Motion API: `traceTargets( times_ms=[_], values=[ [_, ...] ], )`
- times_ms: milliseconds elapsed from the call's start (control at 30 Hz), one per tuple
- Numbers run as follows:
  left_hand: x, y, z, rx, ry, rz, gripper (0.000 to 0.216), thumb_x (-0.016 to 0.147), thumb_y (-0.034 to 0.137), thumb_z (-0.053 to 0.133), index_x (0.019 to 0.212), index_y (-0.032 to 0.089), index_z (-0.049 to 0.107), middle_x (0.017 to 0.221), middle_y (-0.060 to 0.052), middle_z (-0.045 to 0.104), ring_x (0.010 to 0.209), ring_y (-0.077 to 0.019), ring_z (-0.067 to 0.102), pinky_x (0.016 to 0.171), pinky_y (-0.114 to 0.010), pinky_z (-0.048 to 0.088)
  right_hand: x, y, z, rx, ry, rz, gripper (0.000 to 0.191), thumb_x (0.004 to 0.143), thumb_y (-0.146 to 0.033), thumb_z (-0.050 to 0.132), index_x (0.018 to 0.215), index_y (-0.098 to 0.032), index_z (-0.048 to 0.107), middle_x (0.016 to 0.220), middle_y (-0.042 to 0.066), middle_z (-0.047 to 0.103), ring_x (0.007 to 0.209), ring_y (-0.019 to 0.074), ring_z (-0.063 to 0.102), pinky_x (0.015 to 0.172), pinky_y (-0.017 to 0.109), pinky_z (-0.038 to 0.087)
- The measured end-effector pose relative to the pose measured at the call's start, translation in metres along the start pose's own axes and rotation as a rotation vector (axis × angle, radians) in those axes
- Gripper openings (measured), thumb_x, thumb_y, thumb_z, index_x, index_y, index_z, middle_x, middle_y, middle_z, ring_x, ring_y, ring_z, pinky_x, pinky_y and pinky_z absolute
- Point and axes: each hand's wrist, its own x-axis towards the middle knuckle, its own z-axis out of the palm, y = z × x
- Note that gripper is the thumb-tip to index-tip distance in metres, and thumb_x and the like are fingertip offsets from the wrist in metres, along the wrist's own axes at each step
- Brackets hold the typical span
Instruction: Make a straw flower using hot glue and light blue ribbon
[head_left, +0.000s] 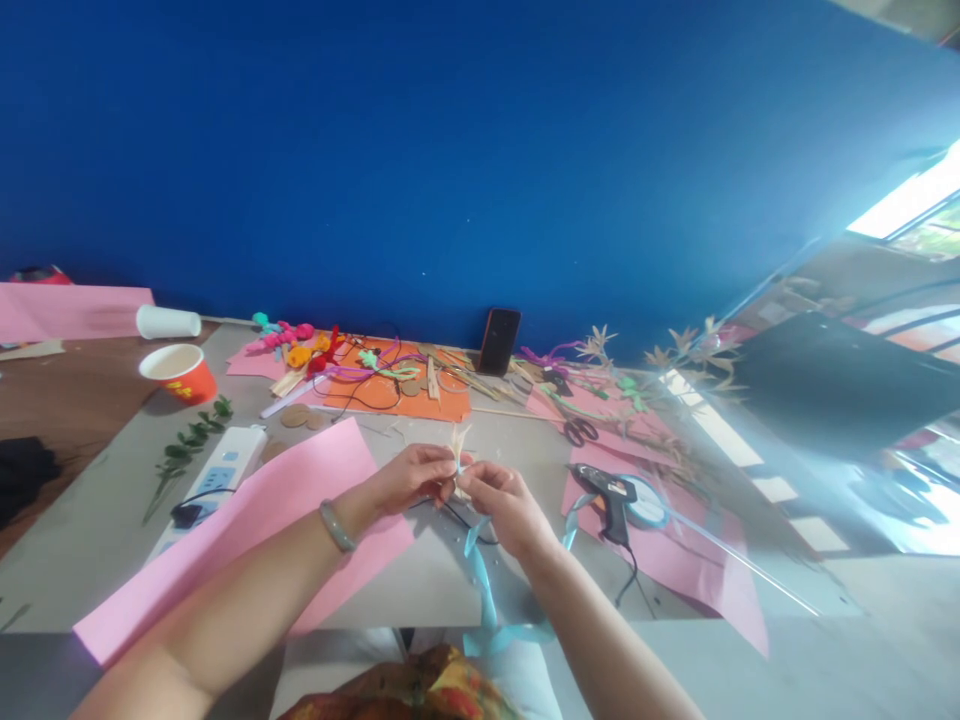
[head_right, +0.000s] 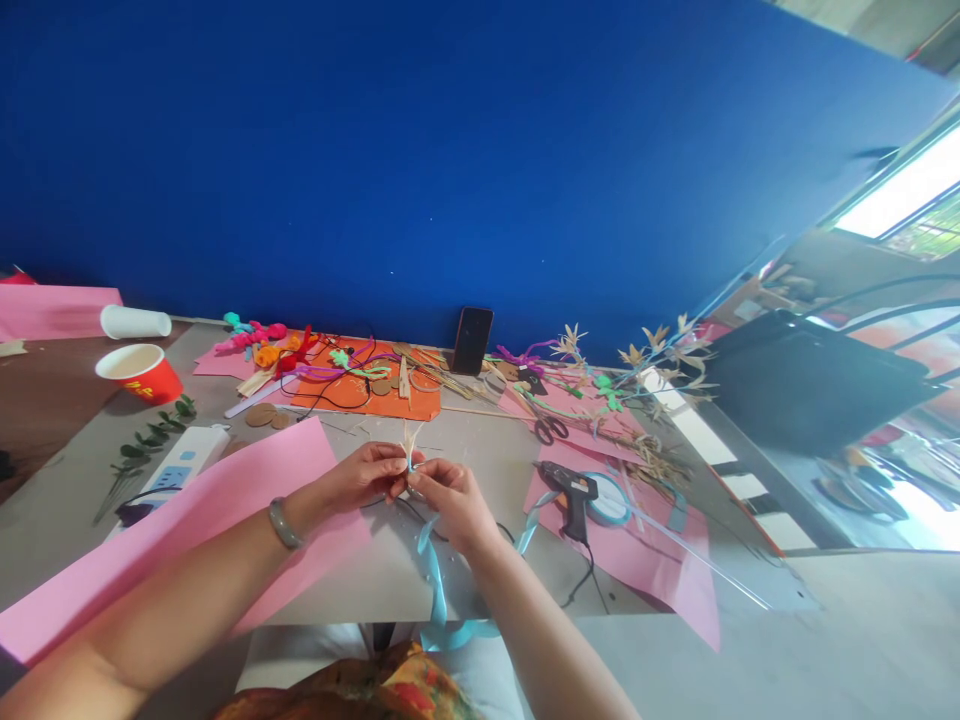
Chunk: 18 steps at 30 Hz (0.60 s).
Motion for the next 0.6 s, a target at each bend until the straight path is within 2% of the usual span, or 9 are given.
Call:
traceTargets(
  times_ms=[133,267,467,600],
  values=[
    [0.001,-0.0027,0.0011,0.029,0.014,0.033,0.033,0.068,0.041,0.075,0.076,0.01,0.066,0.049,0.002,0.052,0.046,-0.0083,0.049,0.048,-0.021,0.037,0.0015,0.004,-0.0008,0.052,-0.01,0.033,0.034,0.066,-0.044,0.077,0.061,-0.017,0.057,0.049,-0.004,0.049,0.045,0.006,0.027,0.046,0.023,0.017],
    [0.0014,-0.0019,0.0025,0.077,0.079,0.05,0.035,0.065,0.043,0.077,0.064,0.012,0.062,0.047,0.002,0.053,0.042,-0.0073,0.046,0.045,-0.021,0.036,0.0012,0.0038,0.0019,-0.022,0.047,0.016,0.029,0.065,-0.042,0.076,0.065,-0.016,0.062,0.045,-0.007,0.043,0.045,0.0064,0.026,0.046,0.023,0.02],
    [0.0001,0.0024,0.0052,0.172,0.149,0.062,0.035,0.063,0.043,0.078,0.063,0.012,0.06,0.045,0.004,0.051,0.039,-0.0058,0.044,0.042,-0.019,0.033,0.0008,0.0024,0.0051,-0.217,0.155,-0.03,0.025,0.066,-0.039,0.073,0.06,-0.017,0.064,0.048,-0.004,0.047,0.047,0.0084,0.033,0.048,0.024,0.026],
    [0.0006,0.0026,0.0064,0.156,0.225,0.055,0.036,0.058,0.04,0.081,0.062,0.012,0.058,0.045,0.005,0.05,0.038,-0.0048,0.042,0.039,-0.018,0.03,0.0022,0.0052,0.0046,-0.257,0.191,-0.036,0.024,0.065,-0.038,0.073,0.061,-0.016,0.064,0.05,-0.004,0.049,0.048,0.0087,0.037,0.049,0.024,0.028]
  ],
)
